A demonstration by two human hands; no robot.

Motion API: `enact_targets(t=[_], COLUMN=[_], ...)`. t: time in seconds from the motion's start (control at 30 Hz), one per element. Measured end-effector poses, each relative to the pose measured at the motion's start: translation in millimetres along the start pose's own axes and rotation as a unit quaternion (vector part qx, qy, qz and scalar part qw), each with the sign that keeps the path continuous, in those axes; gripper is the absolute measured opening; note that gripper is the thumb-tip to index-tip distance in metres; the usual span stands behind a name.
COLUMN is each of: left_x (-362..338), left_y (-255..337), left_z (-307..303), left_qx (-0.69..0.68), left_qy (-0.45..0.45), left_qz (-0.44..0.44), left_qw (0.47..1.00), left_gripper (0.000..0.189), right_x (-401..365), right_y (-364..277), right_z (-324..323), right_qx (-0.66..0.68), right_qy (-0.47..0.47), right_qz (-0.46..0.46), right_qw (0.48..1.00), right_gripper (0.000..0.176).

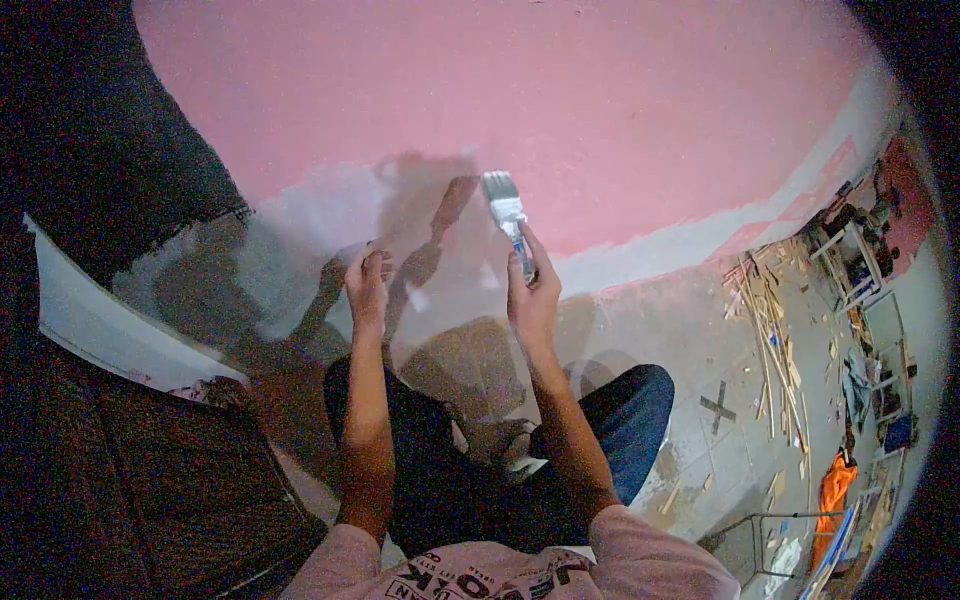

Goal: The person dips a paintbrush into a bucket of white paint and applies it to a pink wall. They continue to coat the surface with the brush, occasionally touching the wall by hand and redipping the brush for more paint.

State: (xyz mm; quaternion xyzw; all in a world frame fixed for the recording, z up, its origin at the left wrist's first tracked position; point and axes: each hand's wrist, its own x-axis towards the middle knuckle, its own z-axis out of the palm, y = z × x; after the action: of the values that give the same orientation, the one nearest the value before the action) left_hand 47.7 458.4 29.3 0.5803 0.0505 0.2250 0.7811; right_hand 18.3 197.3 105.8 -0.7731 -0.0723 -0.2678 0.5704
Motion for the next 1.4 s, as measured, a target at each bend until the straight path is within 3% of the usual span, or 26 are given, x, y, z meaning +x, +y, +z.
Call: enact_targets(t=[0.23,0.3,0.4,0.47,0.57,0.67,0.8,0.93,1.03,1.13,1.2,1.27,1.3,1.37,1.4], left_x=[4.0,4.1,8.4,10.6,10.3,11.5,7.4,14.4,11.6,10.4,12.7,9.0,11.7,14.2,12.7], left_y=[14.1,10.2,1.8,6.2,3.6,0.8,5.6,-9.2,-11.3,-10.6,-17.2,-15.0,-11.6,-9.9,-10.6], left_z=[14.5,11.3,2.3,2.2,4.6,11.3,24.9,29.8,31.3,28.0,23.3,22.1,19.9,20.7,20.8], left_qx=[0.028,0.001,0.043,0.026,0.021,0.033,0.063,0.059,0.027,0.038,0.058,0.077,0.087,0.057,0.041], left_qy=[0.005,0.008,0.0,0.004,-0.004,0.003,0.004,-0.004,-0.012,-0.009,0.002,-0.006,-0.007,0.005,0.01], left_qz=[-0.001,-0.008,0.024,0.014,0.016,0.03,0.028,0.073,0.076,0.051,0.024,0.045,0.06,0.082,0.089], left_qw=[1.0,1.0,0.999,1.0,1.0,0.999,0.998,0.996,0.997,0.998,0.998,0.996,0.994,0.995,0.995], left_gripper=[0.019,0.019,0.019,0.019,0.019,0.02,0.021,0.02,0.02,0.019,0.019,0.018,0.018,0.018,0.018], right_x=[32.2,31.5,-4.0,-38.4,-62.0,-31.2,36.5,54.5,54.0,48.7,33.8,4.6,-13.3,-45.0,-50.8], right_y=[-31.8,6.8,69.9,149.8,162.5,124.3,22.0,-52.2,-81.6,-37.2,23.9,102.9,123.1,151.7,148.9], right_z=[12.2,25.1,33.1,32.8,25.1,24.3,20.5,7.2,1.9,14.5,28.1,34.2,30.8,23.0,22.7], right_qx=[-0.101,-0.181,-0.187,-0.224,-0.259,-0.23,-0.216,-0.133,-0.088,-0.133,-0.208,-0.259,-0.281,-0.302,-0.3], right_qy=[0.016,-0.014,-0.039,-0.044,-0.101,-0.088,-0.027,0.027,0.031,0.017,-0.044,-0.091,-0.129,-0.199,-0.187], right_qz=[-0.035,-0.011,0.004,-0.031,0.114,0.043,-0.036,-0.108,-0.093,-0.085,-0.022,-0.023,-0.028,0.059,0.06], right_qw=[0.994,0.983,0.982,0.973,0.954,0.968,0.975,0.985,0.991,0.987,0.977,0.961,0.95,0.93,0.934], right_gripper=[0.041,0.041,0.043,0.041,0.04,0.04,0.037,0.037,0.038,0.037,0.038,0.036,0.034,0.034,0.034])
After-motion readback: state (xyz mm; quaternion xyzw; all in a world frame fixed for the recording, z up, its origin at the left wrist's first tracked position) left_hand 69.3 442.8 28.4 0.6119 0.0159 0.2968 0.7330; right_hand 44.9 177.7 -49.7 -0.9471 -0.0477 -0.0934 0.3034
